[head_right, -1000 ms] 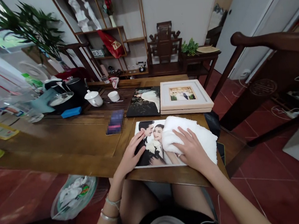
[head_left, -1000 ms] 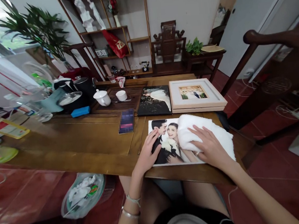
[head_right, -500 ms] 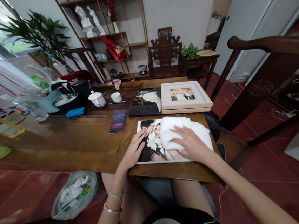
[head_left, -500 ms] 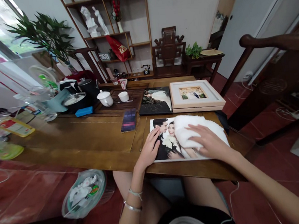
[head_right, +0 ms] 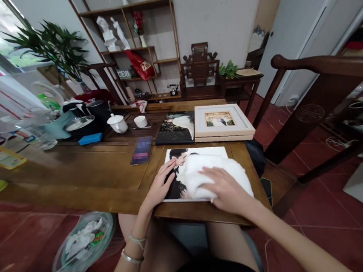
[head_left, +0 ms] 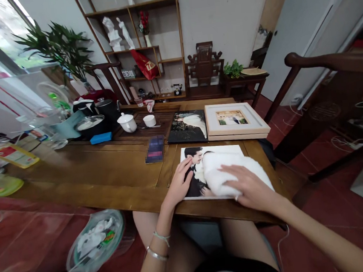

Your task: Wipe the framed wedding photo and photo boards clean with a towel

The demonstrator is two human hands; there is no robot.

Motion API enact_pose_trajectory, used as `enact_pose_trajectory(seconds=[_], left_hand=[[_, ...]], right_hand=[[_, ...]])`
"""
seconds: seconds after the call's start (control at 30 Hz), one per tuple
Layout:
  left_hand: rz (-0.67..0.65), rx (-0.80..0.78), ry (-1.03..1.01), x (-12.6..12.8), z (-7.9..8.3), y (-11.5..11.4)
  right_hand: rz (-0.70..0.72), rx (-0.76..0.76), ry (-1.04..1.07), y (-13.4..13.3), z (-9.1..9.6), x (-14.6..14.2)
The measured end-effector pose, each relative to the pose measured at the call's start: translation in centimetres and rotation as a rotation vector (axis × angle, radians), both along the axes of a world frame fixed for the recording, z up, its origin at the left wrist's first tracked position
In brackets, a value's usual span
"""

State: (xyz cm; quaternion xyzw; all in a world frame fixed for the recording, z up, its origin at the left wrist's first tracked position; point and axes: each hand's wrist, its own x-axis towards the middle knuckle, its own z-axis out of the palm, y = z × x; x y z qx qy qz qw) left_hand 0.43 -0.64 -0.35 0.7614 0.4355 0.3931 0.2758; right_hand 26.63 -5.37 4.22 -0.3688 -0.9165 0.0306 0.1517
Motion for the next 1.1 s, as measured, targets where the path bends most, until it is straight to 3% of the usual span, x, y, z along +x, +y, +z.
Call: enact_pose_trajectory(seconds=[0.13,0.2,0.27,0.43,0.5,0.57,0.73,0.8,0.87,1.1], left_hand=[[-0.007,0.007,0.039,0.0,0.1,-0.2],[0.001,0.016,0.041,0.0,0.2,-0.3],[0.008,0.026,0.036,0.1,0.2,-0.3],[0.005,0.027,0.028,0.1,0.2,-0.4],[0.002,0.028,0.021,0.1,0.1,-0.4],[0.006,0.023,0.019,0.1,0.1,-0.4],[0.001,0.020,0.023,0.0,0.3,-0.1],[-0.007,0.016,0.033,0.0,0.4,0.1],[-0.009,0.016,0.041,-0.1,0.5,0.3],[-0.001,0.041,0.023,-0.1,0.4,0.4]], right_hand=[[-0.157,0.087,0.035,5.4,-0.6,1.3],[-0.188,0.116,0.022,6.3,-0.8,0.9],[-0.148,0.125,-0.003,5.1,-0.9,-0.1],[0.068,0.055,-0.038,-1.6,-0.7,-2.2],[0.113,0.034,-0.030,-2.7,-0.7,-2.0],[0.095,0.037,-0.017,-1.9,-0.6,-1.2],[-0.134,0.119,0.018,3.9,-0.6,1.2],[-0.186,0.145,0.007,4.9,-0.8,1.4],[-0.188,0.158,-0.012,4.3,-1.0,1.0],[-0.042,0.108,-0.044,-1.8,-0.6,-1.0]])
